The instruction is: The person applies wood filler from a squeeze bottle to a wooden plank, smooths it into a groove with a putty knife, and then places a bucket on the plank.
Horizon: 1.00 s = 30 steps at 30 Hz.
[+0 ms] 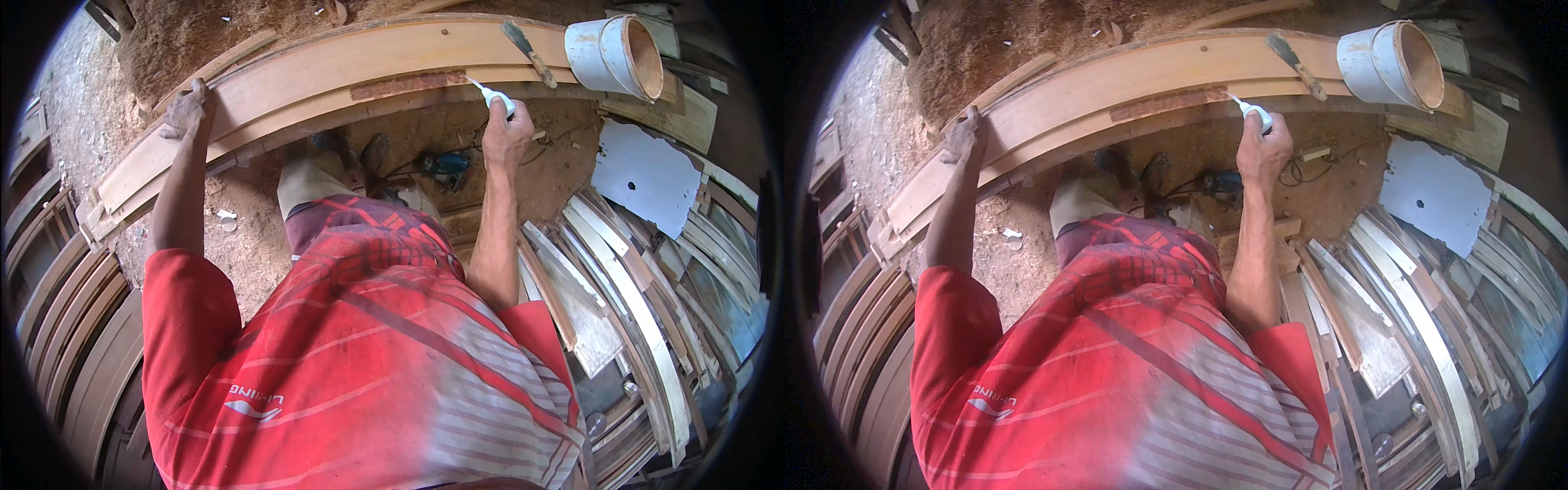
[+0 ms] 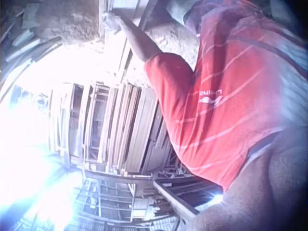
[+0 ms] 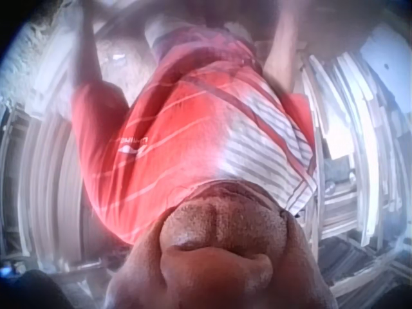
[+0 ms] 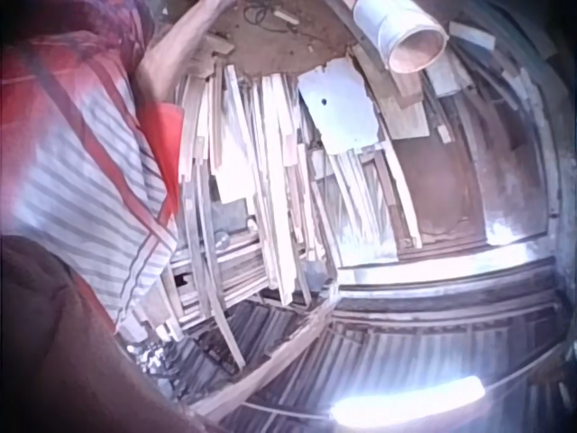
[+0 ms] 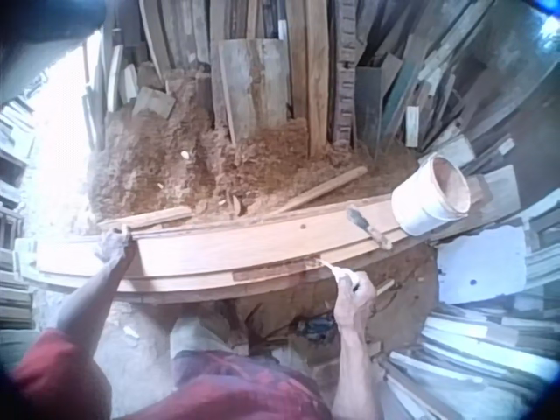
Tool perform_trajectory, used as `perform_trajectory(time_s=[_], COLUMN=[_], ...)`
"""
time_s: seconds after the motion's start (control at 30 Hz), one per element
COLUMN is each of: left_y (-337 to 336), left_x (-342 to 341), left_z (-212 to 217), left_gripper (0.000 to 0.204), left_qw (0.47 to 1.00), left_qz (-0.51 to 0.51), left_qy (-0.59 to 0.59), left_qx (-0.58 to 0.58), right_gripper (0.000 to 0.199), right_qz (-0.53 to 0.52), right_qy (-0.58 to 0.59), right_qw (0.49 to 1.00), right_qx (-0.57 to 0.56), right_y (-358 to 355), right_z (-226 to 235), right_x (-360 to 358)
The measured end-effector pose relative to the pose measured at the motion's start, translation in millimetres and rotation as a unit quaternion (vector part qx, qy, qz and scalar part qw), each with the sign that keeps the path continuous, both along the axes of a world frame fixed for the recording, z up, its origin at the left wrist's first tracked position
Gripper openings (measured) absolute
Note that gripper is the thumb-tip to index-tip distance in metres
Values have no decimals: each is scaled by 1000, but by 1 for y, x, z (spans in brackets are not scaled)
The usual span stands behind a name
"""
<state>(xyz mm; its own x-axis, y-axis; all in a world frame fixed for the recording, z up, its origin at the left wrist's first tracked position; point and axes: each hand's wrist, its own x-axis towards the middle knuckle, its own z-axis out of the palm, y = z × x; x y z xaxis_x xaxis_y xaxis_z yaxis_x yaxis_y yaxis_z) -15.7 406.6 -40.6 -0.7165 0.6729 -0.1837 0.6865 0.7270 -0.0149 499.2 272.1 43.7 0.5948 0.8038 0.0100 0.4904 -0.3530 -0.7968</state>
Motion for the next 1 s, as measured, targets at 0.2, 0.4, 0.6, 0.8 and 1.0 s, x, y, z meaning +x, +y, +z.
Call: perform_trajectory(time_s=[0.2, 0.4, 0.6, 0.8, 1.0], left_y=[1, 2, 3, -4, -13], left_x=[-1, -10, -8, -5, 4], left_z=[-4, -15, -12, 4, 23], left_gripper=[72, 73, 70, 66, 66], left_qw=[1000, 1000, 1000, 1000, 994], left_qz=[4, 6, -4, -6, -57], left_qy=[5, 9, 21, 9, -66], left_qx=[5, 9, -2, -2, 67], right_gripper=[28, 28, 27, 21, 20], right_qz=[-12, -30, -78, -103, -80], right_qy=[-4, 6, 114, 389, 491], right_qw=[1000, 999, 990, 913, 862], right_qx=[-1, 35, 24, 66, 94], right_y=[-1, -4, -16, -36, -69], right_z=[2, -4, -5, 10, 15], right_x=[-3, 0, -1, -17, -64])
